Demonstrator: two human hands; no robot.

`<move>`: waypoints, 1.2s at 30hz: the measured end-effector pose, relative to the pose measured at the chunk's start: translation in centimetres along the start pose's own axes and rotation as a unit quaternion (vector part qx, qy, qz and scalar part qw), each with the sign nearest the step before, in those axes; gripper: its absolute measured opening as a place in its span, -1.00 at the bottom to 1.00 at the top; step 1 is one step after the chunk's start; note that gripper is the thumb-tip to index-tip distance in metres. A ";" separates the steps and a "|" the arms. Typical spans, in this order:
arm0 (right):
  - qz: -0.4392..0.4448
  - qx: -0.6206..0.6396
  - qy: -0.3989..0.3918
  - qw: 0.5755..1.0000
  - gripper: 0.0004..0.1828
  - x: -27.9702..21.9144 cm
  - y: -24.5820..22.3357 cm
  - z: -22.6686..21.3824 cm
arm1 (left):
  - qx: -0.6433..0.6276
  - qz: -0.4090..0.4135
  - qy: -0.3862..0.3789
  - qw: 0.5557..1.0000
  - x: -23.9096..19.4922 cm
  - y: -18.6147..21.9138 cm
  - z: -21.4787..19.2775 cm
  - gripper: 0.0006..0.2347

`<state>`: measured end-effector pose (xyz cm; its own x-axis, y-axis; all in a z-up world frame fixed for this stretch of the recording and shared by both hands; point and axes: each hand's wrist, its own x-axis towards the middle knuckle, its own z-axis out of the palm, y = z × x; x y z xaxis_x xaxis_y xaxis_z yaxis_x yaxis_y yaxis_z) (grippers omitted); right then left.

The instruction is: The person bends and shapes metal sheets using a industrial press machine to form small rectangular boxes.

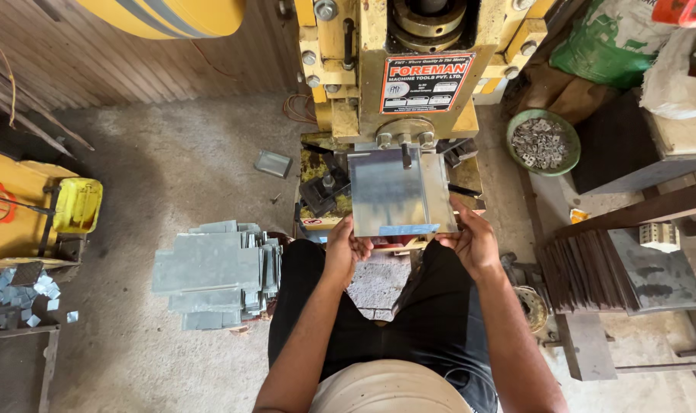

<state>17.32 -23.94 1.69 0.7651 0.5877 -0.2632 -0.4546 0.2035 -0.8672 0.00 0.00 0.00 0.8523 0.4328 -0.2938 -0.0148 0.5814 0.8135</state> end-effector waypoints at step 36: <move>0.002 0.033 0.037 0.999 -0.59 -2.1 1.5 3.1 | 0.027 -0.061 -0.068 0.995 0.3 -0.9 3.6 -0.44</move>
<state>13.63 -22.38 2.23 0.7932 0.5305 -0.2991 -0.4850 0.2532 -0.8371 2.16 -2.89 1.02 0.9093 0.2606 -0.3245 0.1189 0.5845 0.8027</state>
